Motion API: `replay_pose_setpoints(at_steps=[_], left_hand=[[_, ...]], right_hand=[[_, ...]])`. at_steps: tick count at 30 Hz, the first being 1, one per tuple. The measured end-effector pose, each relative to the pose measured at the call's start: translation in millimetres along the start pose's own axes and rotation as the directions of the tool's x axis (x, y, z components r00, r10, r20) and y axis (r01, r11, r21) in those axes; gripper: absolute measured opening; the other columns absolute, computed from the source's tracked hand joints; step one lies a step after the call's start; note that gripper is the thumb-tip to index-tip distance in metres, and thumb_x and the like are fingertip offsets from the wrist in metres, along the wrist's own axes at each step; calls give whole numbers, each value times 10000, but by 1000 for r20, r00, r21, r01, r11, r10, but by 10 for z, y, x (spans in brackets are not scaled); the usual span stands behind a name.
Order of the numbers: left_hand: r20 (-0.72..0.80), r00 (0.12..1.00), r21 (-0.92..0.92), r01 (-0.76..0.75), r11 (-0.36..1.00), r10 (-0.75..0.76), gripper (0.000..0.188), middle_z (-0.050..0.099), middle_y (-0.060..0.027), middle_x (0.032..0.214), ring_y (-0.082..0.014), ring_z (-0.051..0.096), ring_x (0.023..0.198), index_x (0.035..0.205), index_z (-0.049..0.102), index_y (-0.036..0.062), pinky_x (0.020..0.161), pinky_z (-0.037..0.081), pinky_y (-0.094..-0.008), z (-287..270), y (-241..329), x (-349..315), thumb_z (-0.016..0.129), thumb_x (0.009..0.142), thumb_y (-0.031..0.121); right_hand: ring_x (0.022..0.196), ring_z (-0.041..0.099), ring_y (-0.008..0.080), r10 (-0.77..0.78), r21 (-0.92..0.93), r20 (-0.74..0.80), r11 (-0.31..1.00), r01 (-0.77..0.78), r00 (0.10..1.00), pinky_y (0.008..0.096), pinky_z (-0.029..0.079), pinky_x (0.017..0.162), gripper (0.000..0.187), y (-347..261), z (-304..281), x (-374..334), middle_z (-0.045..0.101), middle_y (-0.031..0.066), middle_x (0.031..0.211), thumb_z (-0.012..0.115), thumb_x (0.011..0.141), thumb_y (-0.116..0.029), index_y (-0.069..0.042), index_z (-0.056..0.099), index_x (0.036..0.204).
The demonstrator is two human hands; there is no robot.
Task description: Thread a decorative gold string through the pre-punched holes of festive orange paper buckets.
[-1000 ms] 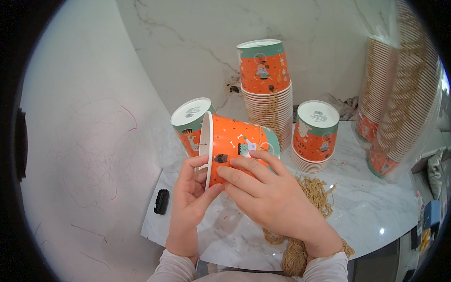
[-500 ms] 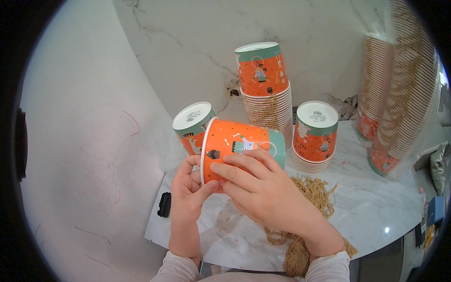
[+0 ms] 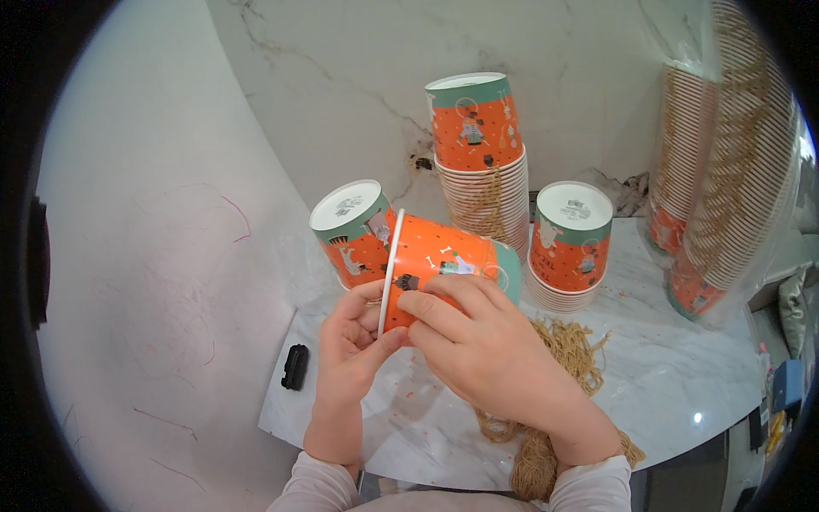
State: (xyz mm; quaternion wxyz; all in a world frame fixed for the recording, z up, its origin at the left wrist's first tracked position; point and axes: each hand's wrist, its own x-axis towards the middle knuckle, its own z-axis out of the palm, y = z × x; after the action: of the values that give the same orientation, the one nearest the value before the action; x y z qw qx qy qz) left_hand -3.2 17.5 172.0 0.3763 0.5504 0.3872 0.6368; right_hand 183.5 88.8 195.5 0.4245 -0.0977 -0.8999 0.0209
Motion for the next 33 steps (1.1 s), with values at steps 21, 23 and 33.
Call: replay_pose_setpoints(at_steps=[21, 23, 33], left_hand=[[-7, 995, -397, 92, 913, -103, 598, 645, -187, 1293, -217, 683, 1127, 1437, 397, -38, 929, 598, -358, -35, 52, 58, 669, 906, -84], [1, 995, -376, 91, 922, -98, 658, 635, -175, 1327, -223, 683, 1131, 1489, 373, -41, 932, 597, -364, -51, 34, 68, 673, 904, -80], [63, 989, 3, 134, 991, -134, 601, 681, -162, 1248, -162, 669, 1121, 1441, 444, -57, 930, 548, -291, -216, 174, -25, 685, 892, -91]], right_hand=[[1258, 559, 359, -28, 265, -22, 964, 33, 999, 539, 443, 1090, 156, 111, -22, 32, 637, 102, 1278, 711, 850, -66, -32, 640, 985], [1258, 560, 355, -25, 286, -3, 958, 25, 1000, 537, 433, 1098, 151, 121, -48, 13, 649, 94, 1257, 709, 852, -61, -39, 642, 985], [700, 653, 120, 618, 867, -190, 471, -166, 763, 261, 563, 674, 85, 593, -229, -129, 698, 92, 1026, 611, 988, -74, -8, 635, 1037]])
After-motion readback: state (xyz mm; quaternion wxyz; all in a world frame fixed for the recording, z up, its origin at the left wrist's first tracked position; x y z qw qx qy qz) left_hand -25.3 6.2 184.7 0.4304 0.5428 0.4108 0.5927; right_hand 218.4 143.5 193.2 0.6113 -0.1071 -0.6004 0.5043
